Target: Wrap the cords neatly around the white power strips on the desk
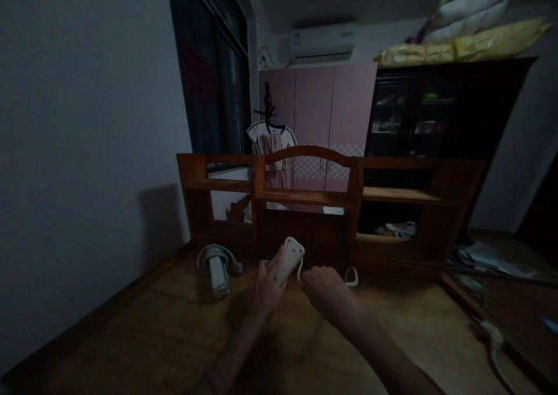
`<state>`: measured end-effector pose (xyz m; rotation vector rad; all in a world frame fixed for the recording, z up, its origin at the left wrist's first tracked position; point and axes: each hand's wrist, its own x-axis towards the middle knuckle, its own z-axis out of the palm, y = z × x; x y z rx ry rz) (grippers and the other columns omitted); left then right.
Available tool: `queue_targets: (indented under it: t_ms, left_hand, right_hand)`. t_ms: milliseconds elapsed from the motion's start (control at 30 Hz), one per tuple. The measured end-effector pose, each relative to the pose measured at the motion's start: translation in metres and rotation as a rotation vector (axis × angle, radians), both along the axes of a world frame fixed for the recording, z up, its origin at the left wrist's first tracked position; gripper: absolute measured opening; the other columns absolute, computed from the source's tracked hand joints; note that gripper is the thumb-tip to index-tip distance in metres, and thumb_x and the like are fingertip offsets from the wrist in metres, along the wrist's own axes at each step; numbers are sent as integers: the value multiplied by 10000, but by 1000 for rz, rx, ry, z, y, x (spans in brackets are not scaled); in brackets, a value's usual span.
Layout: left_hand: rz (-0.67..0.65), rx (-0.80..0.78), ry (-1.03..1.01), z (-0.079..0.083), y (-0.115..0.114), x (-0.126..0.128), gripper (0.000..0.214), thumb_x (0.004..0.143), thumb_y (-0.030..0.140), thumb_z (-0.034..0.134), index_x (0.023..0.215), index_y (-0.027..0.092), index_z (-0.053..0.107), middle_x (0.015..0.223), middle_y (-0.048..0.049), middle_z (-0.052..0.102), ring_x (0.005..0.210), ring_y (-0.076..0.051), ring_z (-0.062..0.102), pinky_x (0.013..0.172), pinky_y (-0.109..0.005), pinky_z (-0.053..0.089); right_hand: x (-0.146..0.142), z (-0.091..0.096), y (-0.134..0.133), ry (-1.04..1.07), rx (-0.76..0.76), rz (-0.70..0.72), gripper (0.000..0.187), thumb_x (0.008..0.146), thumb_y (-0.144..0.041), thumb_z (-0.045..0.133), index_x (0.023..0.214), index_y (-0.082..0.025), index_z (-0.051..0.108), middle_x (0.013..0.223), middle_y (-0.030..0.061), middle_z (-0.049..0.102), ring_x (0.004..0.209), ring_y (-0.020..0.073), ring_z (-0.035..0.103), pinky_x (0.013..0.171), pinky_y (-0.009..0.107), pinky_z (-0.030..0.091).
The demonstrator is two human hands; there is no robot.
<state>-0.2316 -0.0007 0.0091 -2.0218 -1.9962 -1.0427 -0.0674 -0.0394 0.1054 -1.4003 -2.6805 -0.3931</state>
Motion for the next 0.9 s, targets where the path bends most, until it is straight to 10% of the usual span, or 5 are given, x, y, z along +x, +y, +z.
queue_targets:
  t_ms: [267,533,900]
  left_hand:
    - [-328,6,278,-1,-16,25,872,692,136,616,1414,460,248,1136,-33,445,967,-220,514,829,-331,432]
    - [-650,166,402,-8,-24,31,562,793,292,579,1330,386,440,1135,-86,490,983,-251,523,826,-382,448]
    - [-649,286,-83,-8,-30,30,672,749,354,632,1365,260,381,1184,-111,497,1052,-249,538,859,-349,469]
  right_hand:
    - [50,44,20,296,-294,199,119,768,-263,660,858,-228,729,798,27,709,759,158,649,637,213,405]
    - [94,42,56,747,-721,344,291,722,-411,700,815,-136,722,777,40,704,731,155,627,641,222,454]
    - [93,22,82,1105,-695,308,304,744,-381,699,889,-116,721,817,56,703,722,143,620,661,228,467]
